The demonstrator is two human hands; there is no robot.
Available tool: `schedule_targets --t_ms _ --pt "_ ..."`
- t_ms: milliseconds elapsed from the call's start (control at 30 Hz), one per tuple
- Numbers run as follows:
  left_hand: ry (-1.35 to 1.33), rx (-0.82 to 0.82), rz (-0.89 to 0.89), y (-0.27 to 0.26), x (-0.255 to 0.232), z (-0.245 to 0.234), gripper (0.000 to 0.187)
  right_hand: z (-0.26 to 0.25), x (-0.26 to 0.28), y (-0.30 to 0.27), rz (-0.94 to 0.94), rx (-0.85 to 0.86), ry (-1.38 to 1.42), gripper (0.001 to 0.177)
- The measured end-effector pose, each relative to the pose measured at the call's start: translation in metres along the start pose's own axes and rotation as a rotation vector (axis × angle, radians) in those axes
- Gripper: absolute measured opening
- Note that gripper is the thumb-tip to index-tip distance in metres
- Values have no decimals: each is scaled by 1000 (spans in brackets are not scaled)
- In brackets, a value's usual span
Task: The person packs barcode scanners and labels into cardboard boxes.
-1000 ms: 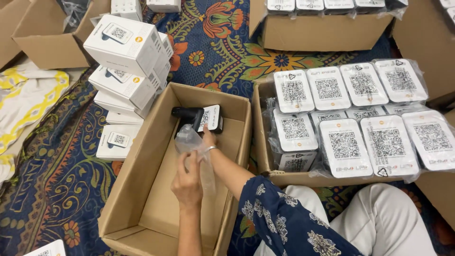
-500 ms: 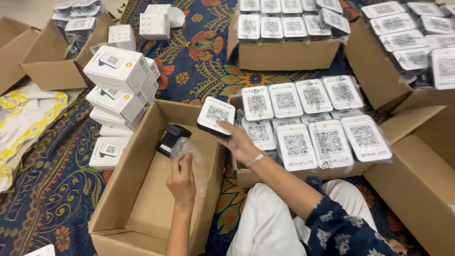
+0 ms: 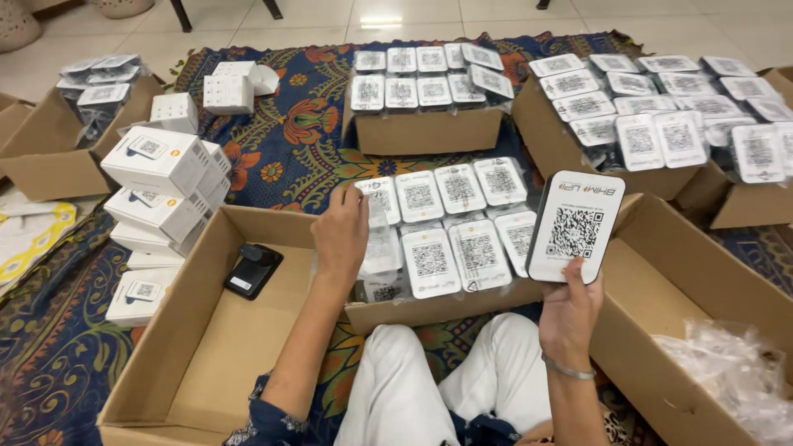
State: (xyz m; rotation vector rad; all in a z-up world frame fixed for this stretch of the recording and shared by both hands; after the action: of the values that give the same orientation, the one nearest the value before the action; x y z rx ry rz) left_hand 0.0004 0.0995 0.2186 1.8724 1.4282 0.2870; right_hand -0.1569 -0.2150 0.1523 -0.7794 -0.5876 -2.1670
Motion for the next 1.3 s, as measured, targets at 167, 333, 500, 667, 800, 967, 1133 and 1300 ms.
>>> schedule_targets --t_ms 167,333,500,667,800,967,1133,1300 --pt "-168 60 49 21 -80 11 16 -32 20 -5 118 -30 187 38" --pt "-366 157 83 26 -139 25 17 -4 41 -8 168 -50 89 44" --pt "-569 320 85 30 -167 42 16 6 34 -3 283 46 72 49" --pt "-662 449 -8 40 -166 36 17 -17 24 -3 383 16 -81 50" --pt "-648 344 79 29 -167 35 14 -9 36 -7 463 114 -222 54" --pt "-529 253 220 0 -194 29 10 0 39 -8 488 190 -295 61" --pt "-389 337 386 -27 -222 41 11 -20 15 9 513 174 -281 51" --pt "-491 444 498 -27 -246 -3 53 -4 9 22 507 241 -241 41"
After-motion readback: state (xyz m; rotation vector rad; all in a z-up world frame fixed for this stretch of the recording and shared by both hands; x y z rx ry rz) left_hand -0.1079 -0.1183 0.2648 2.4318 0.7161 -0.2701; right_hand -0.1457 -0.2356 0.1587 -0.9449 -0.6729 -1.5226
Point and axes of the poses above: each hand's wrist, its own y-axis towards the middle knuckle, its own z-axis out of the palm, x = y × z, the point moved 3 cm from there along y, towards the middle knuckle, and after that the axes turned 6 degrees about y, right-handed, at the moved point
